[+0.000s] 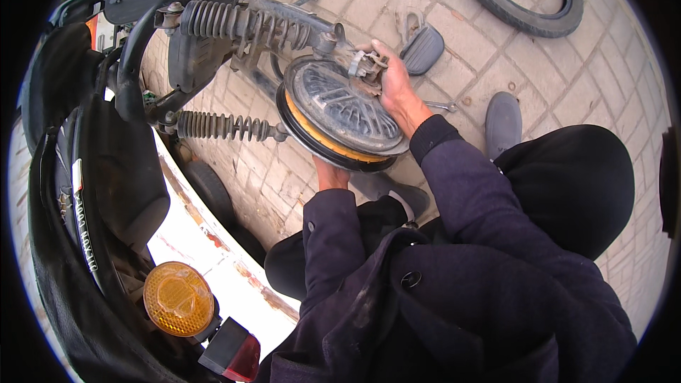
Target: The person kneels beside a scooter and uses a wrench to loosen and tighten bolts on the rear wheel hub. They repeatedly adjust the wheel assembly, rotate the wheel, and reposition tools on the ground while working on the brake or hub mechanism.
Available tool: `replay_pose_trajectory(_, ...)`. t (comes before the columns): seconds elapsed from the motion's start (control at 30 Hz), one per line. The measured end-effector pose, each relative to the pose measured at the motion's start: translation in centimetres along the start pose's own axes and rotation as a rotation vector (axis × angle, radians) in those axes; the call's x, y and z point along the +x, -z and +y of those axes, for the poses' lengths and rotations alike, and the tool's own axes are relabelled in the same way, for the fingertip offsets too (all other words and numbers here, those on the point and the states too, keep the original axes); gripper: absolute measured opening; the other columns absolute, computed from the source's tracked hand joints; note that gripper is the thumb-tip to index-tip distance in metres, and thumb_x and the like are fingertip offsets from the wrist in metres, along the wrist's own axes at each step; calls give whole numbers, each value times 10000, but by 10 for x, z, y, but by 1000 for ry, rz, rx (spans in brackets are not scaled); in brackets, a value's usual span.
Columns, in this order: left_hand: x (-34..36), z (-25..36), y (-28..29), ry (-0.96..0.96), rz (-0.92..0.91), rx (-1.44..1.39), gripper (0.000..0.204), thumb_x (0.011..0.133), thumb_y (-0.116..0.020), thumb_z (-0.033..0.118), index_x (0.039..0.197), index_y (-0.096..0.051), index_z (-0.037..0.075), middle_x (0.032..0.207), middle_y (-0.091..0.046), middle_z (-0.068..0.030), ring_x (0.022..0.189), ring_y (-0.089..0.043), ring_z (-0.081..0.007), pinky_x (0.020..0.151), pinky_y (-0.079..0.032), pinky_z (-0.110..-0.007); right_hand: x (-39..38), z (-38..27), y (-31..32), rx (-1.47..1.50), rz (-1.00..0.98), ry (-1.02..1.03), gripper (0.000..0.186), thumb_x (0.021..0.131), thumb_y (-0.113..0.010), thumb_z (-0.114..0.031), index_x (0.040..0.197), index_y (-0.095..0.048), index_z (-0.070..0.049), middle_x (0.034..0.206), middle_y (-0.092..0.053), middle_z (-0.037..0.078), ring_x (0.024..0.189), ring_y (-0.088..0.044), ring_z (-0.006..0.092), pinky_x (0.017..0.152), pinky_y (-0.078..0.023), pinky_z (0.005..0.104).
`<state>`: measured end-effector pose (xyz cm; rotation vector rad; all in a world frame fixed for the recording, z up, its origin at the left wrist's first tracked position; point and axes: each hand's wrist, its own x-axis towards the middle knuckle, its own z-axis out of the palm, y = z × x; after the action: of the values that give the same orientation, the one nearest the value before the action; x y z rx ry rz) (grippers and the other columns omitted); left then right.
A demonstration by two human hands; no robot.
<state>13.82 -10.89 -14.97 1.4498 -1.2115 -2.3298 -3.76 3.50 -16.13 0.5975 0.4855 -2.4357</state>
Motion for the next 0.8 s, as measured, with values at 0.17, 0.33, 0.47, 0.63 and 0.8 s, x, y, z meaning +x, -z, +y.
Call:
replay_pose_trajectory(0.17,-1,1,-3,2,13,-1,483,1079,-456,368,1435,-483,43,1382,-599,-122,1227,-605,-284,1021,-530,-418,-1,-1,-3,2,33,-10,396,1015,-545,-410,1076,-696,-49,927,-694,54,828,-674,178,755,-569,356)
replay_pose_trajectory(0.33,-3,3,-4,1,18,-2,479,1078,-459,362,1433,-484,41,1378,-601,-123,1223,-608,-284,1018,-531,-417,-5,0,-5,23,34,12,382,1018,-539,-414,1055,-672,-57,921,-689,60,820,-671,182,749,-567,353)
replay_pose_trajectory(0.47,-6,4,-3,-3,28,12,476,1077,-461,356,1432,-485,39,1376,-603,-123,1220,-610,-284,1016,-532,-417,-5,-2,-4,23,26,13,387,1022,-527,-418,1064,-670,-61,929,-689,59,827,-671,183,752,-565,358)
replay_pose_trajectory(0.63,-10,5,-3,-8,36,14,473,1077,-464,350,1431,-486,37,1373,-605,-124,1216,-612,-284,1013,-532,-416,-4,-2,-4,31,-80,17,437,1045,-461,-432,1082,-674,-52,925,-696,59,832,-674,189,748,-567,365)
replay_pose_trajectory(0.8,-14,6,-2,-13,43,5,469,1076,-466,343,1429,-487,35,1369,-607,-125,1212,-615,-284,1011,-533,-415,-4,1,-7,26,-1,29,455,1054,-438,-432,1073,-675,-43,929,-700,67,822,-674,193,741,-570,366)
